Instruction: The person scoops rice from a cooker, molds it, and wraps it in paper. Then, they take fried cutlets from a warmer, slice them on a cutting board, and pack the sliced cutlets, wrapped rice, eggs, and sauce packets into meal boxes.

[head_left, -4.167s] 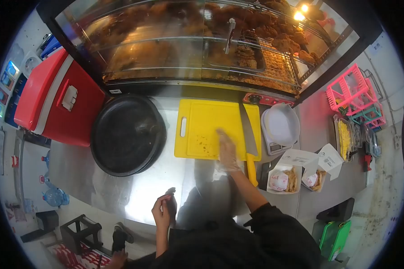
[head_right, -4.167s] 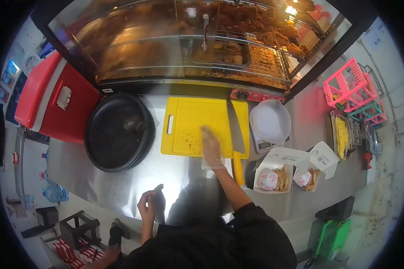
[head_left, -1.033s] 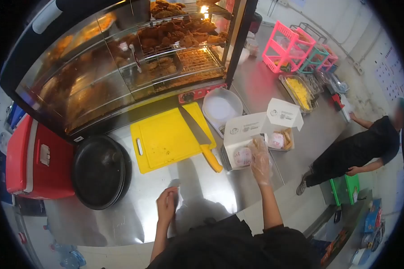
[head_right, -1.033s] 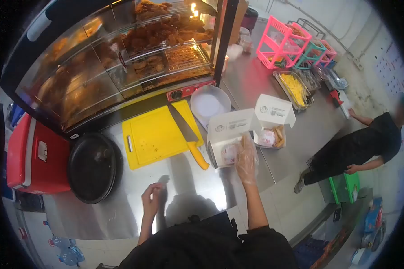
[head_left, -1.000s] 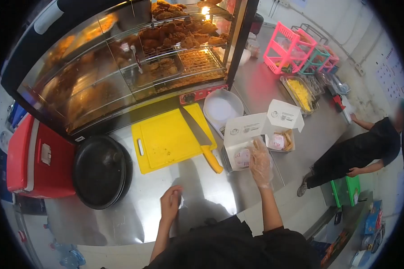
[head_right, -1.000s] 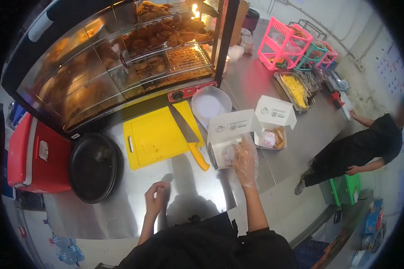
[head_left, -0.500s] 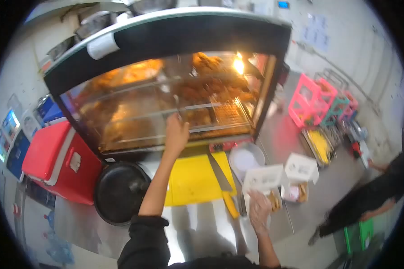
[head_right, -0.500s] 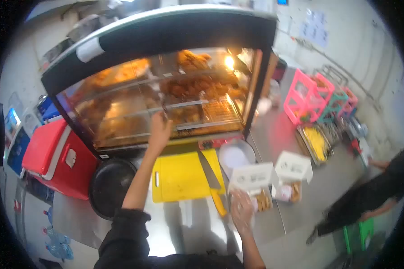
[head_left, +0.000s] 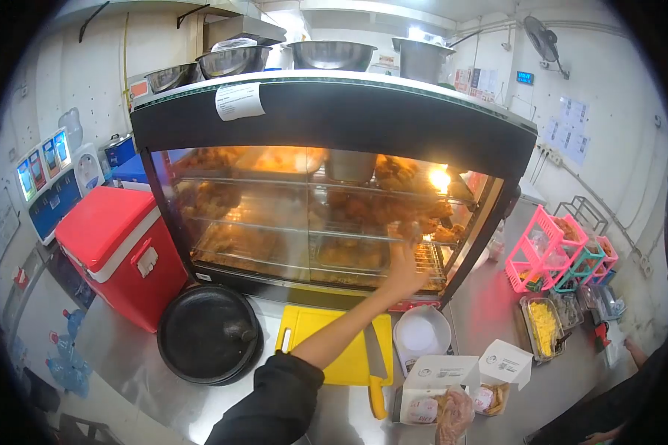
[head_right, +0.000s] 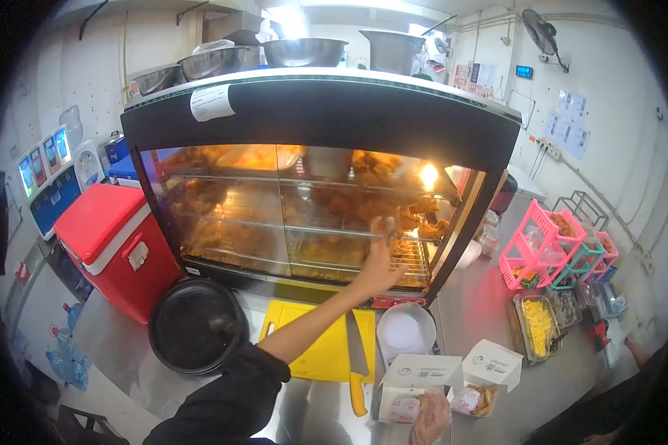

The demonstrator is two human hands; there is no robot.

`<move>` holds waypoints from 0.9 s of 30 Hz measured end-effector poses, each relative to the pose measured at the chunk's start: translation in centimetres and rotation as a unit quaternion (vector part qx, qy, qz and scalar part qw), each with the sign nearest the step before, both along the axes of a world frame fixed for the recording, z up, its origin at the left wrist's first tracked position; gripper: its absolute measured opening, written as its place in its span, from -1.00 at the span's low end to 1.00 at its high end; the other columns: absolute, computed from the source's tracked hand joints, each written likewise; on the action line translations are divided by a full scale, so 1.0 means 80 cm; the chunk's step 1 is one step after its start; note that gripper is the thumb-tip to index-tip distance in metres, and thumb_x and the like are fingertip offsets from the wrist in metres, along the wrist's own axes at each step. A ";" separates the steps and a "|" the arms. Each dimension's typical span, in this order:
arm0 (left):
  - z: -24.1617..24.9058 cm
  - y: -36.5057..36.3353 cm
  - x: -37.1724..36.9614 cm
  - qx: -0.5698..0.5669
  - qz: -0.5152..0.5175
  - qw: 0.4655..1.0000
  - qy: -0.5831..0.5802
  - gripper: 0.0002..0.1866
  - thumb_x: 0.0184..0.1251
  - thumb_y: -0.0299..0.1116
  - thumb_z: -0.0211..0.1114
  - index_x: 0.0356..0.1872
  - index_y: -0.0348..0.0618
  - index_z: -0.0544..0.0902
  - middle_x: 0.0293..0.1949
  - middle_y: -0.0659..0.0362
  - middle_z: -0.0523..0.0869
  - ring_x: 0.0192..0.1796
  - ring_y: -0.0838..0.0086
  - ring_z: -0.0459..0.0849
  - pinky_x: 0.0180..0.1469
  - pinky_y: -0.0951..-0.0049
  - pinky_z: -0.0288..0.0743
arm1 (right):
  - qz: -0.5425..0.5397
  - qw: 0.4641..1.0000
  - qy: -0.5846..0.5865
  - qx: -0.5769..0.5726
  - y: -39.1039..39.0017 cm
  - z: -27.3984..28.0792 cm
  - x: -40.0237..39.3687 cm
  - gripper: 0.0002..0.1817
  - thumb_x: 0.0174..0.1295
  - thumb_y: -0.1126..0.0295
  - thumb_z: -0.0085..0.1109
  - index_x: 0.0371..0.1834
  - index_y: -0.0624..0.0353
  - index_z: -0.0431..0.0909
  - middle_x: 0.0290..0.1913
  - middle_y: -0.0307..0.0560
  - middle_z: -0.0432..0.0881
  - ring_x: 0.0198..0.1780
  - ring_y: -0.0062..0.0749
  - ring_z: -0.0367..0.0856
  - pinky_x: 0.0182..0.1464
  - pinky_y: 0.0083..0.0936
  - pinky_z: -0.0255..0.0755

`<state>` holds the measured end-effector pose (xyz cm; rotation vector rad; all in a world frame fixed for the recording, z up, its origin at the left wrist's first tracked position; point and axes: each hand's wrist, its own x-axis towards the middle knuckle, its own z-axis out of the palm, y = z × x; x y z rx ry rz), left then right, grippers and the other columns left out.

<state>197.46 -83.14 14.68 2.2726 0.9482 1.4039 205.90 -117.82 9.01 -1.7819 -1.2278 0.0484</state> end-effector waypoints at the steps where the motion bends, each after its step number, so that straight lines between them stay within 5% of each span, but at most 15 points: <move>1: 0.002 -0.004 0.013 0.003 -0.001 1.000 -0.004 -0.12 0.03 -0.08 0.32 0.14 -0.66 0.12 -0.01 -0.35 0.32 0.04 -0.19 0.37 0.13 0.03 0.29 | -0.030 0.998 -0.055 0.004 0.002 -0.006 0.000 -0.71 0.27 0.26 0.05 -0.13 0.25 0.57 -0.17 0.10 0.60 -0.04 -0.03 0.50 0.08 -0.24 0.32; 3: 0.011 -0.014 0.037 -0.097 -0.082 0.992 -0.008 -0.09 0.05 -0.07 0.32 0.19 -0.62 0.08 0.00 -0.35 0.31 0.09 -0.22 0.39 0.13 0.05 0.34 | -0.023 0.999 -0.043 0.009 -0.005 -0.010 0.000 -0.72 0.28 0.28 0.04 -0.13 0.26 0.57 -0.16 0.10 0.60 -0.03 -0.02 0.50 0.08 -0.23 0.32; 6: 0.011 -0.009 0.075 -0.104 -0.100 0.984 0.100 -0.07 0.06 -0.06 0.31 0.26 -0.49 0.03 0.02 -0.36 0.31 0.04 -0.23 0.44 0.08 0.08 0.41 | 0.009 1.000 -0.024 0.005 -0.019 0.000 -0.006 -0.75 0.29 0.32 0.03 -0.14 0.25 0.56 -0.15 0.12 0.59 -0.03 0.01 0.50 0.06 -0.22 0.35; 8: 0.015 0.000 0.086 -0.073 -0.084 0.987 0.113 -0.18 0.09 -0.04 0.31 0.25 -0.39 0.18 0.11 -0.28 0.29 0.02 -0.09 0.51 0.02 0.16 0.46 | 0.033 0.999 -0.022 -0.005 -0.027 0.000 -0.009 -0.77 0.29 0.34 0.02 -0.14 0.25 0.56 -0.14 0.13 0.59 -0.03 0.03 0.51 0.04 -0.21 0.36; 10: 0.035 0.027 0.082 -0.226 -0.396 0.882 0.118 -0.37 0.14 -0.08 0.29 0.13 -0.32 0.42 0.06 -0.12 0.45 0.00 0.11 0.57 0.00 0.26 0.47 | 0.033 0.996 -0.080 -0.035 -0.038 -0.009 -0.011 -0.79 0.28 0.38 0.02 -0.13 0.22 0.55 -0.15 0.14 0.59 -0.05 0.08 0.52 0.01 -0.18 0.39; 13: 0.096 0.010 -0.004 0.063 -0.177 0.962 -0.199 -0.72 0.18 -0.38 0.23 -0.09 -0.24 0.59 -0.34 0.10 0.63 -0.16 0.34 0.62 -0.11 0.38 0.48 | 0.038 0.987 -0.154 -0.030 -0.044 0.013 -0.026 -0.79 0.25 0.37 0.05 -0.11 0.19 0.53 -0.14 0.17 0.58 -0.06 0.11 0.52 0.00 -0.15 0.38; 14: 0.153 -0.026 -0.070 0.004 -0.118 0.955 -0.273 -0.78 0.18 -0.45 0.17 -0.15 -0.24 0.59 -0.32 0.12 0.62 -0.22 0.38 0.61 -0.13 0.38 0.48 | 0.034 0.987 -0.154 -0.029 -0.048 0.006 -0.022 -0.79 0.25 0.37 0.05 -0.11 0.19 0.53 -0.14 0.17 0.58 -0.06 0.11 0.52 0.00 -0.15 0.38; 15: 0.180 -0.037 -0.122 0.089 0.023 0.946 -0.311 -0.83 0.21 -0.47 0.12 -0.21 -0.22 0.60 -0.33 0.14 0.62 -0.26 0.41 0.61 -0.14 0.37 0.48 | 0.039 0.987 -0.121 -0.097 -0.057 -0.009 -0.014 -0.77 0.24 0.37 0.07 -0.09 0.19 0.53 -0.09 0.21 0.56 -0.03 0.11 0.51 0.02 -0.14 0.37; 16: 0.200 -0.031 -0.174 0.030 0.126 0.932 -0.337 -0.76 0.24 -0.42 0.13 -0.09 -0.25 0.52 -0.18 0.11 0.58 -0.13 0.37 0.56 -0.07 0.36 0.44 | 0.045 0.981 -0.084 -0.167 -0.065 -0.021 -0.011 -0.76 0.22 0.36 0.09 -0.07 0.19 0.52 -0.04 0.25 0.53 0.00 0.12 0.49 0.03 -0.13 0.36; 18: 0.228 0.040 -0.269 0.117 0.229 0.854 -0.452 -0.37 0.29 -0.15 0.19 0.18 -0.40 0.19 0.14 -0.12 0.31 0.16 0.17 0.34 0.15 0.23 0.26 | 0.038 0.971 -0.079 -0.224 -0.068 -0.012 -0.021 -0.73 0.22 0.36 0.10 -0.03 0.16 0.52 0.06 0.29 0.47 0.05 0.14 0.47 0.06 -0.12 0.35; 19: 0.243 0.081 -0.327 0.096 0.321 0.837 -0.433 -0.22 0.21 0.03 0.23 0.19 -0.44 0.16 0.12 -0.22 0.32 0.18 0.06 0.34 0.19 0.16 0.22 | 0.035 0.958 -0.080 -0.275 -0.068 -0.006 -0.027 -0.71 0.21 0.35 0.11 0.00 0.13 0.51 0.16 0.32 0.41 0.09 0.15 0.45 0.09 -0.12 0.34; 20: 0.262 0.122 -0.381 0.049 0.406 0.834 -0.371 -0.04 0.09 0.18 0.28 0.20 -0.46 0.08 0.10 -0.27 0.31 0.18 0.02 0.34 0.23 0.14 0.19 | 0.056 0.969 -0.090 -0.225 -0.068 -0.010 -0.030 -0.74 0.15 0.45 0.05 -0.07 0.18 0.53 0.04 0.24 0.49 0.04 0.08 0.48 0.06 -0.18 0.36; 22: 0.292 0.187 -0.456 -0.004 0.389 0.870 -0.304 -0.23 0.14 0.09 0.27 0.08 -0.43 0.26 -0.03 -0.15 0.40 0.01 0.15 0.42 0.07 0.26 0.29 | 0.070 0.974 -0.094 -0.195 -0.070 -0.017 -0.035 -0.72 0.10 0.54 -0.01 -0.09 0.20 0.53 -0.04 0.15 0.54 0.01 0.04 0.50 0.02 -0.21 0.38; 26: 0.341 0.278 -0.550 -0.053 0.098 0.947 -0.302 -0.55 0.25 -0.08 0.24 -0.17 -0.37 0.60 -0.31 0.09 0.58 -0.33 0.43 0.57 -0.24 0.50 0.50 | 0.030 0.978 -0.089 -0.184 -0.085 -0.016 -0.045 -0.70 0.14 0.51 -0.04 -0.05 0.10 0.51 0.01 0.09 0.53 0.02 0.02 0.49 0.04 -0.18 0.38; 27: 0.349 0.281 -0.550 -0.048 0.120 0.954 -0.269 -0.58 0.27 -0.12 0.20 -0.13 -0.36 0.59 -0.26 0.08 0.58 -0.27 0.40 0.56 -0.18 0.47 0.46 | 0.011 0.978 -0.084 -0.191 -0.095 -0.010 -0.048 -0.71 0.15 0.50 -0.05 -0.05 0.09 0.51 0.01 0.08 0.53 0.03 0.01 0.49 0.05 -0.18 0.37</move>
